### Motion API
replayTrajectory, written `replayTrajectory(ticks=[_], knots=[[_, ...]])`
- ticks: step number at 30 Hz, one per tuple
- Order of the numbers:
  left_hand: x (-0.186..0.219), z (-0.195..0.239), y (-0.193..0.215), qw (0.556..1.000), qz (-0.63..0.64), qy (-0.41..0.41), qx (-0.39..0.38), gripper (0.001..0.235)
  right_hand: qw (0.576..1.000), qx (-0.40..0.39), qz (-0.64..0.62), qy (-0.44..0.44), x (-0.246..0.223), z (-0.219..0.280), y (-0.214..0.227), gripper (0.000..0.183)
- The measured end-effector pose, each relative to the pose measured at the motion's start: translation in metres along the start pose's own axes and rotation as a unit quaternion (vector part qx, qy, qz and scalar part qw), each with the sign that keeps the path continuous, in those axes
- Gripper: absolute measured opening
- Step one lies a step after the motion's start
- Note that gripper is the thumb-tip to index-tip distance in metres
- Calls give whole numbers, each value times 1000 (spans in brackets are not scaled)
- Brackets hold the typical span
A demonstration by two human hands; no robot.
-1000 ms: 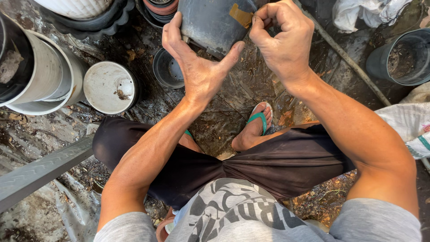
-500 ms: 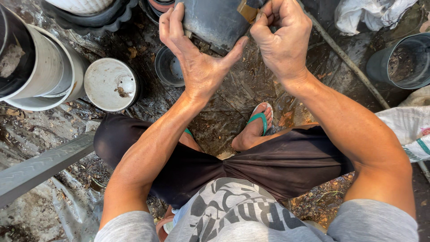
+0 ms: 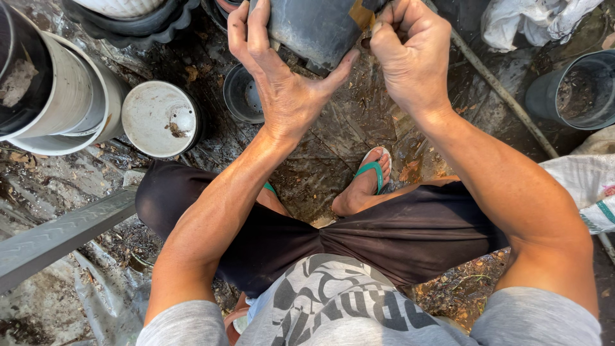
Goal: The person cleans debris from inside several small plastic plant pots by hand and applies tape to repair a crack on the side of one pot.
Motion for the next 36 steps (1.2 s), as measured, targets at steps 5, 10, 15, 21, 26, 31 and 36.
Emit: replayTrajectory(ticks=[5,10,15,21,26,31,36], knots=[[-1,1,-2,1000,10,3,-7,129,1000,-17,-11,9,3,-1,2,14],[0,-1,-2,1000,3,12,-8,130,999,-13,-26,-30,9,-2,3,10],[2,-5,-2,1000,-4,14,-10,129,990,-34,-111,-75,13,-4,1,8],[-14,-7,-4,997,-78,9,-5,129,961,-50,-199,-186,4,-6,-4,5],[-37,-15,3,995,-79,57,-9,125,965,-75,-191,-162,-23,0,13,5],[-14,-5,7,993,18,90,-76,118,983,-55,-159,-78,-24,-10,38,7],[-8,-7,2,978,58,158,-122,113,994,-17,-102,-44,-20,-21,62,3]])
Point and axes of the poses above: each hand's wrist, its own z-axis away from the middle knuckle, its own y-axis out of the back of the hand, x = y × z, the point moved 3 cm from there along -z, towards the middle knuckle, and after that the axes turned 10 degrees about x, right-handed, at the moved point
